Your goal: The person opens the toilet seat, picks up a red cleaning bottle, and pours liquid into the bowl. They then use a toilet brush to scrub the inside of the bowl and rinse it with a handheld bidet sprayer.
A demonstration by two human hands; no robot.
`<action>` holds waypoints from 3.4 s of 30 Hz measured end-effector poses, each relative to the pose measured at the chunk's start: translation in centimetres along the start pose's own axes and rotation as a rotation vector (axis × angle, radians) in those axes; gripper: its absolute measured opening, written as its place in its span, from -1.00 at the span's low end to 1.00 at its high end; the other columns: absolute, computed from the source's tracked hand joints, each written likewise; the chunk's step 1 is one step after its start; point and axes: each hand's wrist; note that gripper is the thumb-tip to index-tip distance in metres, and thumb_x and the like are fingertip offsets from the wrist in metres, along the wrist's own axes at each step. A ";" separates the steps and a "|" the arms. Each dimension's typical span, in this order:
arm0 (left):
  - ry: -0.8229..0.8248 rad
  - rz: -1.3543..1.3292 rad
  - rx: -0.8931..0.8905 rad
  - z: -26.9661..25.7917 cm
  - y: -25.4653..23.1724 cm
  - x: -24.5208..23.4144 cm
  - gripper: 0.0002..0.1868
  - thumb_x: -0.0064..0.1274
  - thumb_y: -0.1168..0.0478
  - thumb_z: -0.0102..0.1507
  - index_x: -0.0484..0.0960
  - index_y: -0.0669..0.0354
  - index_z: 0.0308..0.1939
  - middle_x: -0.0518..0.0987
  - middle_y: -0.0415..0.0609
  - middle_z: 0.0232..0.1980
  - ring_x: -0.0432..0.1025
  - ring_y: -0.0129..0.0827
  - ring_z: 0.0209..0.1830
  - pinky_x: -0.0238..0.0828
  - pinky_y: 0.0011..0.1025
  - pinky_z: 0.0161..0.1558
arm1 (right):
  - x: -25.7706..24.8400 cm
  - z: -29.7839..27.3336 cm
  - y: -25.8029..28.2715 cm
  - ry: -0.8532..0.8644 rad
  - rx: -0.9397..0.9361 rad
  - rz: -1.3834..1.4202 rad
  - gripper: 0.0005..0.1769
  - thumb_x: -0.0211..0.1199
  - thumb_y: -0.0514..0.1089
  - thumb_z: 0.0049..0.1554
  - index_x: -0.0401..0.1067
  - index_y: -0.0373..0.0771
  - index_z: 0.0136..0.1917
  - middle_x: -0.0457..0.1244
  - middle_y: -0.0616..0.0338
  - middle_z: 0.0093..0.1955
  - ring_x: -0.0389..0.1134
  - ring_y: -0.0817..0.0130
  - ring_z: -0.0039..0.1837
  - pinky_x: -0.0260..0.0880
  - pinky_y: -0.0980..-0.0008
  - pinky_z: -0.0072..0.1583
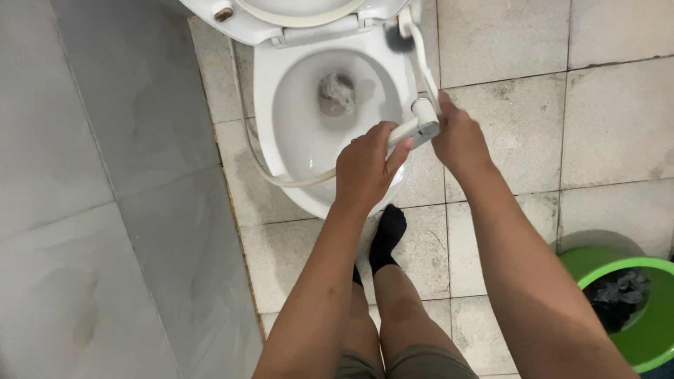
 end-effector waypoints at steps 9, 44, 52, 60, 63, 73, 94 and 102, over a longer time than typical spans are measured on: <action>-0.001 -0.037 0.007 0.1 -0.6 -0.9 -0.45 -0.02 -0.29 0.38 0.66 0.13 -0.01 0.68 -0.05 -0.25 0.56 -0.21 -0.37 0.45 -0.23 -0.29 | 0.3 -7.9 -1.5 -0.087 -0.021 0.087 -0.43 0.09 -0.15 0.39 0.30 -0.05 0.64 0.42 -0.27 -0.02 0.50 -0.14 0.05 0.49 0.02 0.06; 0.012 0.051 -0.114 0.1 0.0 -1.7 -0.52 -0.15 -0.27 0.43 0.67 -0.03 -0.04 0.65 -0.17 -0.43 0.56 -0.22 -0.43 0.37 -0.25 -0.36 | 0.8 -7.0 -1.5 -0.078 0.091 0.120 -0.46 0.14 -0.09 0.37 0.32 0.02 0.60 0.41 -0.32 -0.10 0.49 -0.26 0.02 0.47 -0.06 0.09; -0.059 -0.030 0.011 0.0 -0.1 -1.6 -0.45 -0.21 -0.33 0.43 0.63 -0.01 -0.06 0.73 -0.28 -0.28 0.59 -0.27 -0.37 0.42 -0.30 -0.34 | 1.6 -10.0 0.1 -0.051 0.194 0.070 -0.42 0.09 -0.13 0.35 0.25 0.03 0.62 0.41 -0.31 -0.09 0.48 -0.31 -0.01 0.48 -0.16 0.07; 0.006 -0.013 0.027 -0.4 -0.2 -1.5 -0.50 -0.16 -0.27 0.47 0.64 0.02 0.04 0.70 -0.16 -0.27 0.59 -0.23 -0.31 0.44 -0.27 -0.27 | 1.3 -4.7 1.8 -0.055 0.078 -0.126 -0.42 0.09 -0.11 0.37 0.23 -0.02 0.63 0.41 -0.29 -0.18 0.48 -0.28 -0.10 0.49 -0.20 -0.03; 0.038 -0.015 0.053 -0.8 -0.2 -1.1 -0.55 -0.02 -0.21 0.43 0.65 0.05 0.05 0.69 -0.10 -0.27 0.59 -0.23 -0.31 0.45 -0.27 -0.26 | 0.8 -2.4 1.3 -0.070 0.026 -0.113 -0.41 0.10 -0.13 0.34 0.23 -0.06 0.62 0.41 -0.25 -0.19 0.49 -0.26 -0.12 0.50 -0.17 -0.06; 0.243 0.032 -0.058 -5.7 1.3 -1.0 -0.46 0.13 -0.31 0.30 0.65 0.11 -0.07 0.66 -0.05 -0.36 0.57 -0.22 -0.38 0.45 -0.25 -0.30 | 3.5 -19.0 -4.5 -0.020 0.261 0.135 -0.42 0.11 -0.11 0.36 0.27 0.13 0.63 0.34 -0.30 -0.30 0.44 -0.13 -0.30 0.43 -0.03 -0.18; 0.420 0.123 0.034 -15.8 4.9 0.3 -0.40 0.11 -0.36 0.27 0.61 0.13 -0.16 0.66 0.02 -0.35 0.57 -0.03 -0.34 0.45 -0.14 -0.28 | 14.9 -27.3 -4.7 -0.243 0.218 0.677 -0.46 0.08 -0.20 0.41 0.24 -0.30 0.62 0.39 -0.25 0.34 0.43 0.16 0.35 0.39 0.31 0.31; 0.429 0.084 0.050 -17.5 4.1 0.8 -0.38 0.06 -0.40 0.27 0.60 0.11 -0.16 0.67 -0.01 -0.33 0.60 -0.08 -0.32 0.48 -0.17 -0.27 | 17.9 -29.6 -5.1 -0.234 0.283 0.838 -0.45 0.11 -0.19 0.44 0.27 -0.33 0.66 0.36 -0.06 0.10 0.29 0.45 0.04 0.32 0.43 0.03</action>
Point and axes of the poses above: each hand's wrist, its own z-axis towards the middle knuckle, its own x-axis out of the palm, y = z × x
